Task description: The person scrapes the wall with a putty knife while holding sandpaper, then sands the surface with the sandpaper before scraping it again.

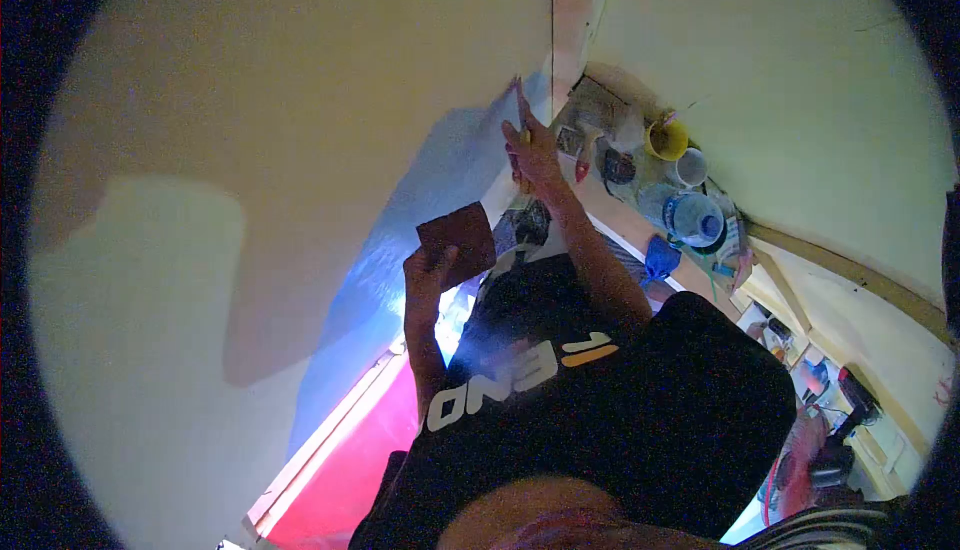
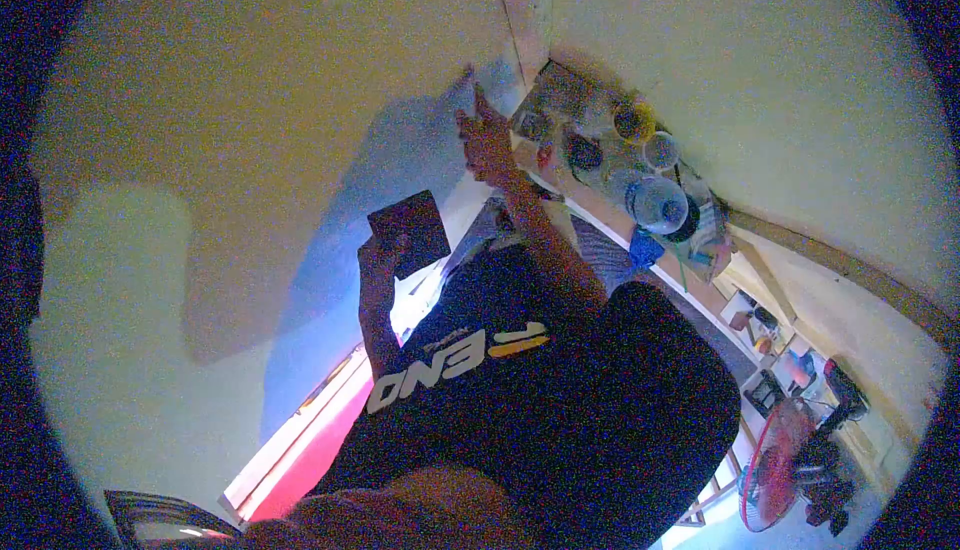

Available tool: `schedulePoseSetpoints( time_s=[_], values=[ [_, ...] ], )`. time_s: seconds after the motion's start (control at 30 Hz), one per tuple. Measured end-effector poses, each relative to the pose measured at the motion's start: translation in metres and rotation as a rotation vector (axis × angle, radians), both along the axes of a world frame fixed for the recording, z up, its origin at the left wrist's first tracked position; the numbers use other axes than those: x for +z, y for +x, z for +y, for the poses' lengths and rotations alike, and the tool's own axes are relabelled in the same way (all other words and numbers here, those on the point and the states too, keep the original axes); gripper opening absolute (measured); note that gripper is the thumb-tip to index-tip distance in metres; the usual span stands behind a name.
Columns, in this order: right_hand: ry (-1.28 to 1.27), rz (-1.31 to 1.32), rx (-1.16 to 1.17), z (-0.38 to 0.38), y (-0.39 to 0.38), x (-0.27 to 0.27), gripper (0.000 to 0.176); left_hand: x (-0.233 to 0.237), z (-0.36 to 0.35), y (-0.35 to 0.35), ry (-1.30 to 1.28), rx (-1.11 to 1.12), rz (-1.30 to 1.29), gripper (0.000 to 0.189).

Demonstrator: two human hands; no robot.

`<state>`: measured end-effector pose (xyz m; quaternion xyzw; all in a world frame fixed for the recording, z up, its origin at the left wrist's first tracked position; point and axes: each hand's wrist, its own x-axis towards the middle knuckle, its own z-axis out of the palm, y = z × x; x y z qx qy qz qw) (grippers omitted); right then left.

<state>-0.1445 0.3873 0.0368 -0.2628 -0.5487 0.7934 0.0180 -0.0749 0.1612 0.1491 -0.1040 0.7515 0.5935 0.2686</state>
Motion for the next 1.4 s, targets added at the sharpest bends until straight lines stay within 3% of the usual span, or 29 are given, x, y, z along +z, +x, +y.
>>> schedulePoseSetpoints(
  time_s=[0.1, 0.2, 0.27, 0.33, 0.4, 0.5, 0.6, 0.67, 0.7, 0.77, 0.83, 0.97, 1.1, 1.17, 1.23, 1.4],
  values=[
    [0.114, -0.044, 0.009, -0.008, -0.001, 0.008, 0.05, -0.007, -0.005, -0.003, -0.017, -0.012, 0.031, 0.027],
    [0.185, 0.125, 0.073, 0.016, -0.018, -0.045, 0.059, -0.006, -0.005, 0.005, -0.008, 0.008, 0.065, 0.027],
    [0.381, 0.199, -0.01, 0.001, -0.015, -0.078, 0.057, -0.001, -0.001, 0.008, 0.016, 0.04, 0.074, 0.028],
    [0.338, 0.158, -0.027, 0.003, -0.018, -0.064, 0.053, -0.012, -0.01, 0.008, -0.028, 0.05, 0.022, 0.027],
    [0.031, -0.028, 0.035, 0.005, -0.001, -0.006, 0.048, -0.016, -0.014, 0.008, -0.053, 0.038, 0.015, 0.028],
    [-0.212, -0.019, -0.023, 0.016, -0.013, -0.006, 0.054, -0.009, -0.01, 0.013, -0.013, 0.017, 0.056, 0.028],
    [0.288, 0.302, 0.056, 0.01, -0.011, -0.088, 0.038, -0.002, -0.004, 0.014, 0.033, 0.04, 0.04, 0.027],
    [0.168, 0.278, 0.029, 0.014, -0.021, -0.079, 0.036, -0.012, -0.009, 0.016, 0.064, 0.078, 0.069, 0.026],
    [-0.114, 0.126, -0.022, 0.021, -0.021, -0.037, 0.037, -0.014, -0.012, 0.02, 0.074, 0.096, 0.074, 0.026],
    [-0.28, -0.04, -0.048, 0.018, -0.01, -0.004, 0.039, -0.012, -0.015, 0.024, 0.009, 0.068, 0.065, 0.026],
    [-0.046, -0.039, -0.002, 0.011, -0.005, 0.006, 0.043, -0.01, -0.01, 0.022, 0.007, 0.066, 0.076, 0.026],
    [-0.085, 0.11, -0.032, 0.017, -0.011, -0.032, 0.032, -0.014, -0.013, 0.023, 0.045, 0.072, 0.079, 0.026],
    [0.114, 0.103, 0.042, 0.019, -0.016, -0.042, 0.033, -0.005, -0.007, 0.02, 0.004, 0.066, 0.056, 0.027],
    [-0.016, 0.061, 0.029, 0.022, -0.02, -0.039, 0.038, -0.005, -0.006, 0.017, -0.007, 0.05, 0.09, 0.028],
    [-0.362, 0.017, 0.012, 0.033, -0.02, -0.034, 0.047, -0.001, -0.007, 0.021, -0.011, 0.061, 0.076, 0.029],
    [0.098, 0.137, 0.06, 0.016, -0.014, -0.036, 0.054, -0.005, -0.003, 0.017, 0.041, 0.135, 0.027, 0.029]
  ],
)
